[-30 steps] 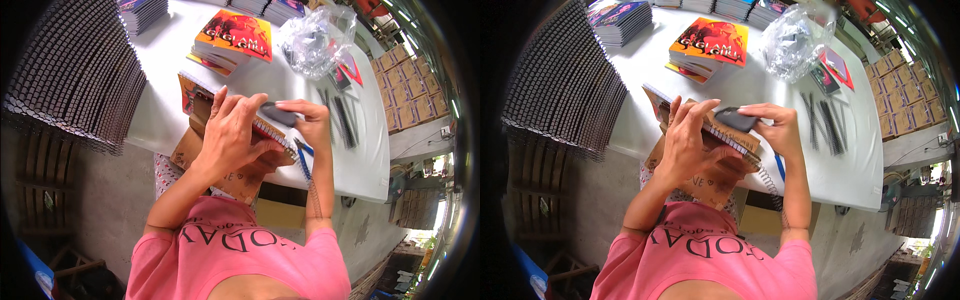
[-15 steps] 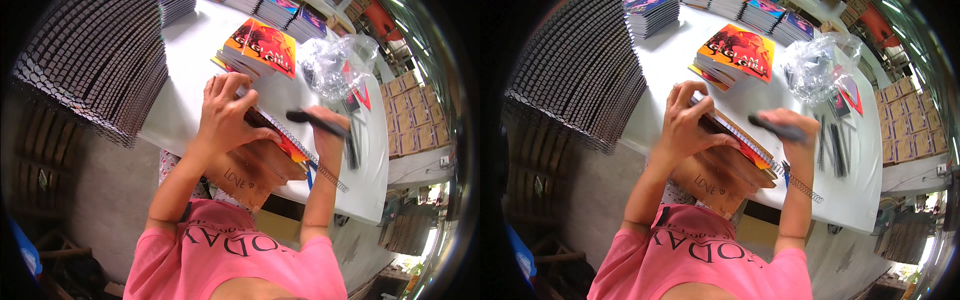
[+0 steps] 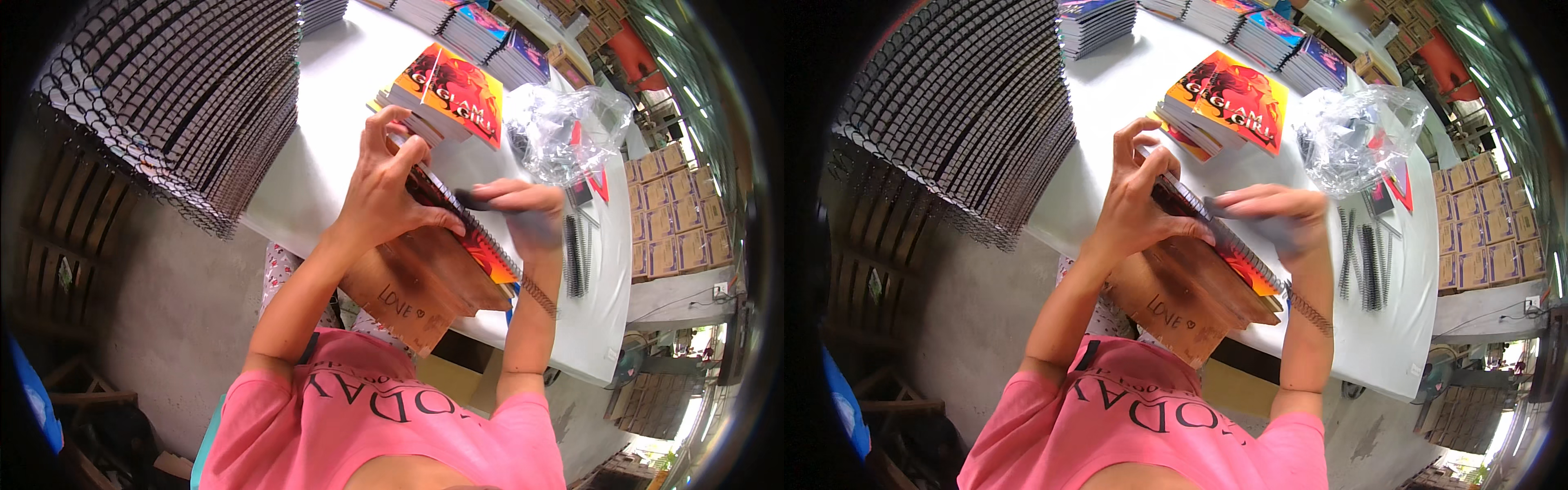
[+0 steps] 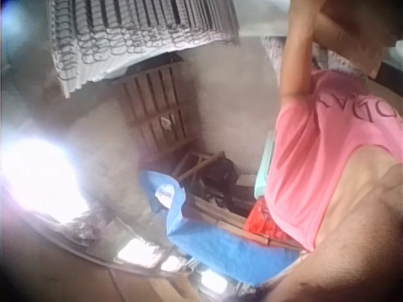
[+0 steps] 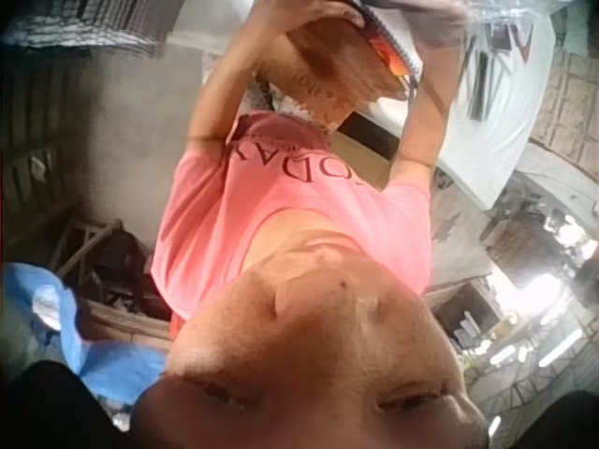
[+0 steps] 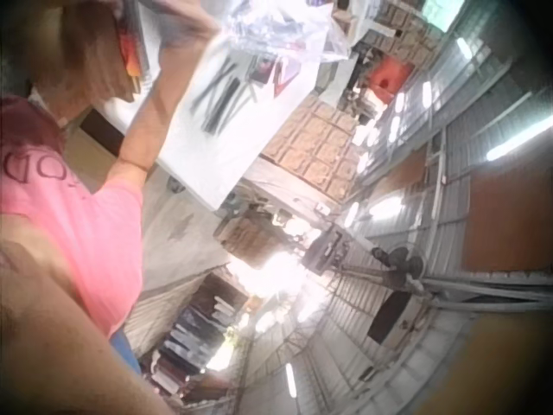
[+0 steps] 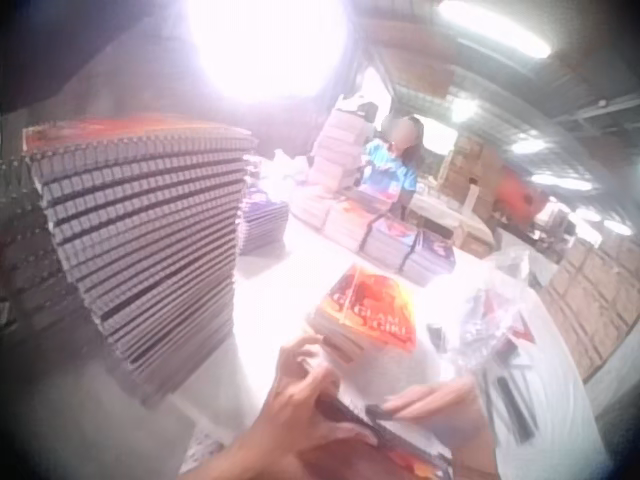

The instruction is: The person binds notebooks by threading plastic spiral coils through pre-punched holes in the covers and pages, then trims and bends the coil ends using a pair of pliers.

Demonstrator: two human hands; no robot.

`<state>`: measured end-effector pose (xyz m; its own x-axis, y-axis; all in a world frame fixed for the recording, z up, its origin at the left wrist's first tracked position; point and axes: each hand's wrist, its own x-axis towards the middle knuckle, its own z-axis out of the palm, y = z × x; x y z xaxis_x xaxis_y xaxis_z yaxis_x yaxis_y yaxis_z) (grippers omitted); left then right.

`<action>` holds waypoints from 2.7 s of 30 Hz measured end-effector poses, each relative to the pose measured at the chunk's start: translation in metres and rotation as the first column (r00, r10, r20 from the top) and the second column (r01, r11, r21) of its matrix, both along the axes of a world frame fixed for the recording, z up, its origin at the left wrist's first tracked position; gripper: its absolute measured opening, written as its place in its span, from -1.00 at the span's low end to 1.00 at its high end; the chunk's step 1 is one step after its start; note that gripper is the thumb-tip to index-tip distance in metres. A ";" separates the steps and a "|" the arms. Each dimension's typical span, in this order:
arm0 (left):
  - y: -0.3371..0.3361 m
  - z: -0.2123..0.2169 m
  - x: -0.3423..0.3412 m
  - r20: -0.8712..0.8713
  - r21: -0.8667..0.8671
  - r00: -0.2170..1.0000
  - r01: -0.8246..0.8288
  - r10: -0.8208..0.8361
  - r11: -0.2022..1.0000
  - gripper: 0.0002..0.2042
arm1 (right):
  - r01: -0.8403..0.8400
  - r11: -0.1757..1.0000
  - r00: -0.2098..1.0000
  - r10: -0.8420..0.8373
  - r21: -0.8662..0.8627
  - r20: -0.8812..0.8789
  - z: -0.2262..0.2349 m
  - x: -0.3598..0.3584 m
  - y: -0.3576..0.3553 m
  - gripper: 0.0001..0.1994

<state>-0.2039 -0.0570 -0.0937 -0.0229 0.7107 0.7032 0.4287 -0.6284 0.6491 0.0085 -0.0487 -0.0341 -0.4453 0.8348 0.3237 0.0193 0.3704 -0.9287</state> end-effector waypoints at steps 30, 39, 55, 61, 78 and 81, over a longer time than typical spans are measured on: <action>0.013 -0.016 -0.019 0.627 -0.304 0.726 0.562 -0.282 0.769 -0.63 | 0.284 0.600 0.626 -0.707 0.748 0.329 -0.003 0.005 0.019 -0.65; 0.011 0.084 -0.038 0.808 0.040 0.571 0.192 -0.145 0.981 -0.87 | 0.472 0.669 0.257 -0.728 0.574 0.636 -0.096 0.128 -0.056 -0.47; -0.086 -0.008 0.026 -0.113 0.277 0.992 -0.022 0.056 0.961 -0.54 | 0.778 0.506 0.493 -0.859 0.372 0.138 -0.044 0.011 -0.180 -0.66; -0.085 0.000 0.032 -0.100 0.249 0.995 0.018 0.008 0.968 -0.50 | 0.583 0.603 0.570 -0.781 0.545 0.254 -0.029 -0.038 -0.182 -0.65; -0.073 -0.003 0.025 0.207 0.324 0.978 -0.085 0.017 0.942 -0.56 | 0.590 0.692 0.638 -0.715 0.415 0.285 -0.026 -0.007 -0.183 -0.60; -0.066 0.023 0.014 0.459 0.233 0.886 -0.046 -0.068 0.971 -0.49 | 0.723 0.397 0.177 -0.898 0.565 0.403 -0.050 0.038 -0.180 -0.61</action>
<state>-0.1900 -0.1232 -0.0706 -0.3776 0.5321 0.7578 0.1095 -0.7870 0.6072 0.0462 -0.2285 -0.0842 0.3089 0.7930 0.5251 0.8911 -0.0483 -0.4512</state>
